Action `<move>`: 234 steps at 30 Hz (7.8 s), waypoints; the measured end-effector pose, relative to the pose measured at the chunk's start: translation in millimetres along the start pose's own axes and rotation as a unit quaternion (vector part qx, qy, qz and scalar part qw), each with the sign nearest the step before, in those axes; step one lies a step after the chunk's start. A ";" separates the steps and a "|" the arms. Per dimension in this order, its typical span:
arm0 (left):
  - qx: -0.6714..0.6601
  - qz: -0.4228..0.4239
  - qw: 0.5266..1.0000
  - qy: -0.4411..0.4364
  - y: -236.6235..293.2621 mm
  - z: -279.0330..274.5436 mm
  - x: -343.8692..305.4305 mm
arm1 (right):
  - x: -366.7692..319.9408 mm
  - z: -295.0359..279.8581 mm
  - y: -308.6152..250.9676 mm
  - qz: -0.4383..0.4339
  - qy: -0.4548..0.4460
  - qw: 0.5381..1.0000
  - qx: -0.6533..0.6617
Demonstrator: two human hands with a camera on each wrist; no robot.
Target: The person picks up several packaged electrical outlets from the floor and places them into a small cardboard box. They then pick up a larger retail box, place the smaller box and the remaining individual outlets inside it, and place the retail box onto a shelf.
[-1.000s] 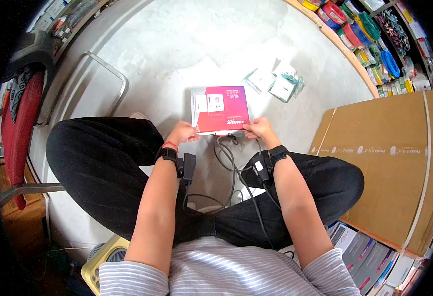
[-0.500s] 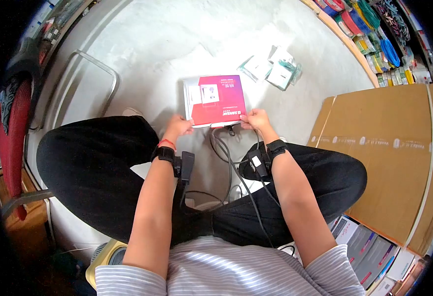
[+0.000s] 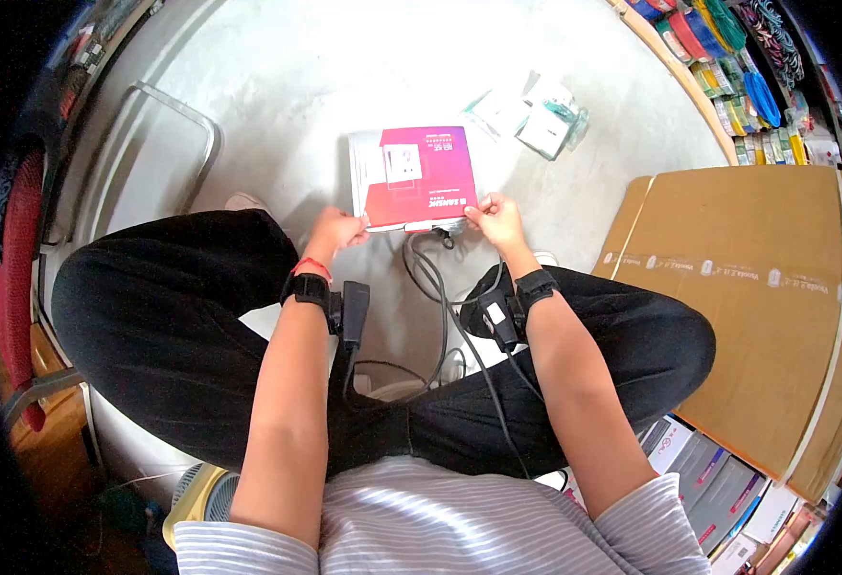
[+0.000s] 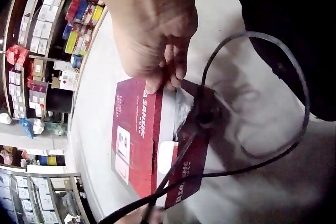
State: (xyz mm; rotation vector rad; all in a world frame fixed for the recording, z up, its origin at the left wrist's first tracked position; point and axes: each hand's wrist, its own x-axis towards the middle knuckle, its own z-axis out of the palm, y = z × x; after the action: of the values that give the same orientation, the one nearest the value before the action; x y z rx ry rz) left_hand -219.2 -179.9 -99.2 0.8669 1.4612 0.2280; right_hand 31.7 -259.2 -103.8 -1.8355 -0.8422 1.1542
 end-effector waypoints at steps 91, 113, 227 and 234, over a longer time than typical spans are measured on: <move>-0.252 -0.098 0.958 -0.094 62.4 4.3 22.7 | 75.2 -0.3 -51.4 0.190 -0.226 0.926 0.236; -0.001 0.184 0.879 -0.440 661.4 77.3 -354.9 | -161.7 -334.1 -619.0 0.073 0.164 0.865 0.468; 0.757 0.596 0.221 0.151 1699.5 43.5 313.7 | 1045.2 -501.7 -1205.2 0.066 0.183 0.821 0.537; 0.700 0.653 0.263 0.119 1700.9 36.5 307.3 | 1029.9 -486.7 -1220.7 -0.005 0.250 0.822 0.512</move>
State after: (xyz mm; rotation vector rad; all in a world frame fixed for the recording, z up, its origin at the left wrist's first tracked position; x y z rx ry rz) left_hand 474.4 1167.7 732.5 3.6081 0.2538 0.1790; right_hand 709.3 1043.7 690.5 -1.0894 0.1201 0.7803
